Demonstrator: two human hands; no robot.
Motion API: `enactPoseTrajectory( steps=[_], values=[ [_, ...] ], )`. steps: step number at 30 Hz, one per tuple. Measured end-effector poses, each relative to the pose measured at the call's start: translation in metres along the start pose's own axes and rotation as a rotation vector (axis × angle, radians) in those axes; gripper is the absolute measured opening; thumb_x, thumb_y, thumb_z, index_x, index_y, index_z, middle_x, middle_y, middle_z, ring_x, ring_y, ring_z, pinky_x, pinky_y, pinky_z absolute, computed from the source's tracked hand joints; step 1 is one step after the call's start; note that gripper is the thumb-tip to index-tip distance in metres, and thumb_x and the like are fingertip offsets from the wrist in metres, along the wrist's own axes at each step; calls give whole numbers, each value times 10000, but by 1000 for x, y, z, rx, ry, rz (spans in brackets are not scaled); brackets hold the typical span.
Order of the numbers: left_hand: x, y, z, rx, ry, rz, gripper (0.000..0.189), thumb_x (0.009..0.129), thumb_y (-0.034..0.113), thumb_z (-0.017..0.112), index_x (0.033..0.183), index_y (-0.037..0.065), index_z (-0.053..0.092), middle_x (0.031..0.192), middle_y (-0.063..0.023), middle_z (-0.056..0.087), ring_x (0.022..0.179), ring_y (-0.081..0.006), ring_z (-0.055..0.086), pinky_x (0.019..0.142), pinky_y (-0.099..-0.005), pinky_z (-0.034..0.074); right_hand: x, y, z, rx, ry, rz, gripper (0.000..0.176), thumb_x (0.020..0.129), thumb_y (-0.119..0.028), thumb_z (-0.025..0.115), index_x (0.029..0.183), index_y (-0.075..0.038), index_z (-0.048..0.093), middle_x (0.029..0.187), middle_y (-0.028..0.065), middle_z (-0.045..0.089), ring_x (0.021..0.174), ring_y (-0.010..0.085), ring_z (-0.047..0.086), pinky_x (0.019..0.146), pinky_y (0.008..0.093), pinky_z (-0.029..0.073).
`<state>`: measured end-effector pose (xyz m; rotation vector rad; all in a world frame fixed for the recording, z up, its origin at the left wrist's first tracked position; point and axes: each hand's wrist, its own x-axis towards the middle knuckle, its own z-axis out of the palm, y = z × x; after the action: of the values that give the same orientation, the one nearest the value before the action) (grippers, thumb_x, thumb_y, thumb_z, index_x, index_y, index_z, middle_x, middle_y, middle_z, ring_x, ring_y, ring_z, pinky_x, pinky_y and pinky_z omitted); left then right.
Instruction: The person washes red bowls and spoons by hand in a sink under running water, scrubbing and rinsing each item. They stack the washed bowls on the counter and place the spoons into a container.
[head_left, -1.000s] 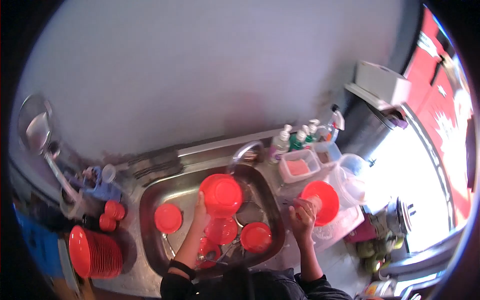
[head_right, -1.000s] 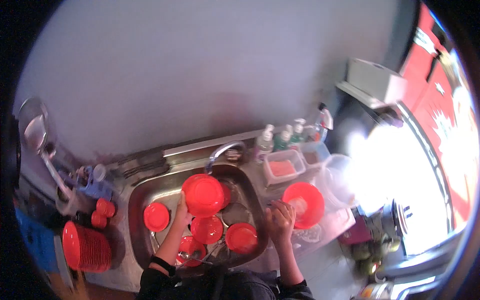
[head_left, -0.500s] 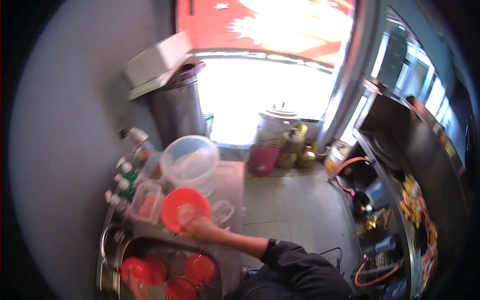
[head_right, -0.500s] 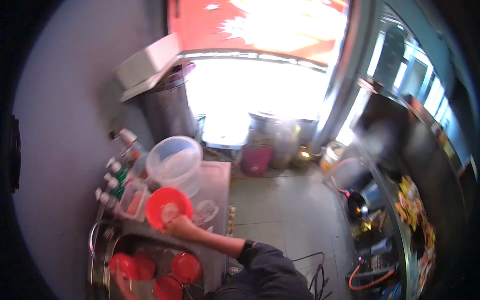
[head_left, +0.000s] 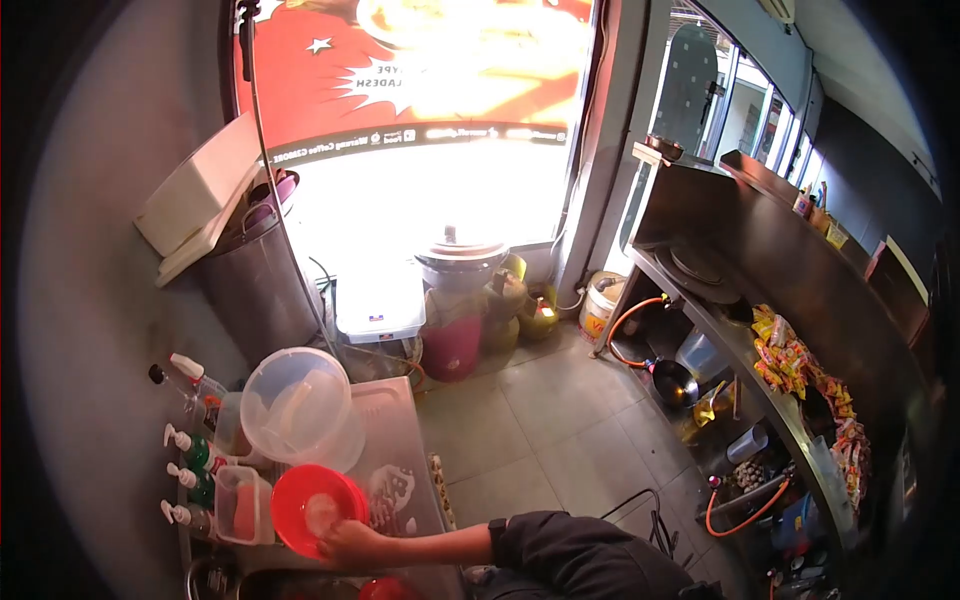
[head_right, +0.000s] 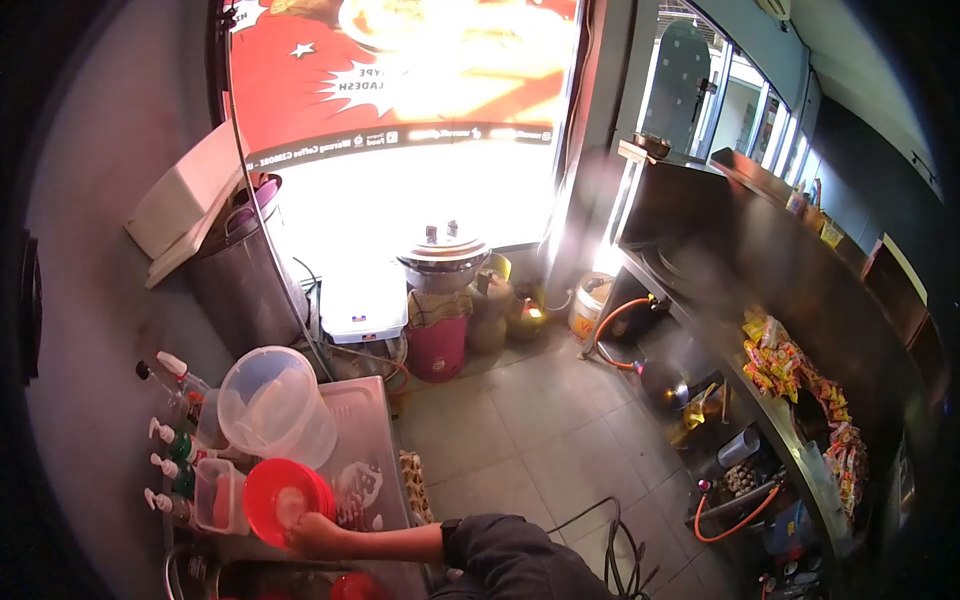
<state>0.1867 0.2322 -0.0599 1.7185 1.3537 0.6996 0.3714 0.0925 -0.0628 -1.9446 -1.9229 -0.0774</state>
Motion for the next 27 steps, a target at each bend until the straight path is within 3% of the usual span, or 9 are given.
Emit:
enactPoseTrajectory(
  steps=[2,8,10,15,17,18,21,23,27],
  values=[
    [8,9,14,23,-16,18,473,712,275,561,1108,85,385,1037,-123,453,866,-254,494,707,-378,419,1,-1,-6,-57,-94,-65,231,695,-256,458,629,-41,513,608,109,525,535,235,517,483,332,407],
    [22,29,41,84,-59,59,463,707,268,562,1098,82,399,1024,-126,463,858,-259,497,701,-374,420,-2,0,0,-148,147,-86,194,671,-204,454,583,-54,539,600,88,540,470,187,509,399,292,365],
    [24,34,45,100,-67,77,459,705,266,563,1095,81,404,1020,-128,466,855,-261,498,699,-373,420,-3,-1,-18,-31,-10,-60,187,658,-280,447,660,-107,520,613,28,524,497,180,516,403,316,375],
    [14,44,47,138,-72,131,451,701,260,564,1086,78,415,1009,-131,474,849,-265,501,695,-370,420,-3,1,1,-26,256,-78,176,654,-263,441,615,-110,518,561,37,509,476,171,507,392,305,369],
    [7,48,43,156,-62,154,448,699,257,564,1083,77,420,1005,-132,477,847,-267,502,693,-368,420,-2,-1,-4,-12,-76,-1,177,675,-259,443,673,-103,525,590,40,529,508,178,519,421,312,385],
    [2,50,41,162,-59,169,446,698,256,565,1081,77,422,1002,-133,479,845,-267,503,692,-368,420,-2,-2,-5,-15,-66,-4,177,675,-259,443,673,-103,525,590,40,529,508,178,519,421,312,385],
    [-15,56,36,184,-46,211,441,695,253,565,1076,75,429,996,-134,484,841,-270,505,689,-366,420,-2,-2,-3,0,-1,-33,247,680,-237,437,597,-32,548,649,138,541,538,231,520,446,317,393],
    [-28,59,31,199,-33,243,438,694,250,566,1072,74,434,991,-136,487,839,-272,506,687,-365,421,-1,-1,4,-180,368,-109,306,688,-265,418,599,-6,555,667,191,528,620,293,516,514,352,414],
    [-59,67,20,236,2,317,432,690,246,567,1065,72,443,983,-138,493,834,-275,508,683,-362,421,1,-3,-1,-101,237,-38,340,669,-286,423,610,18,563,716,235,522,691,350,502,580,397,415]
  ],
)
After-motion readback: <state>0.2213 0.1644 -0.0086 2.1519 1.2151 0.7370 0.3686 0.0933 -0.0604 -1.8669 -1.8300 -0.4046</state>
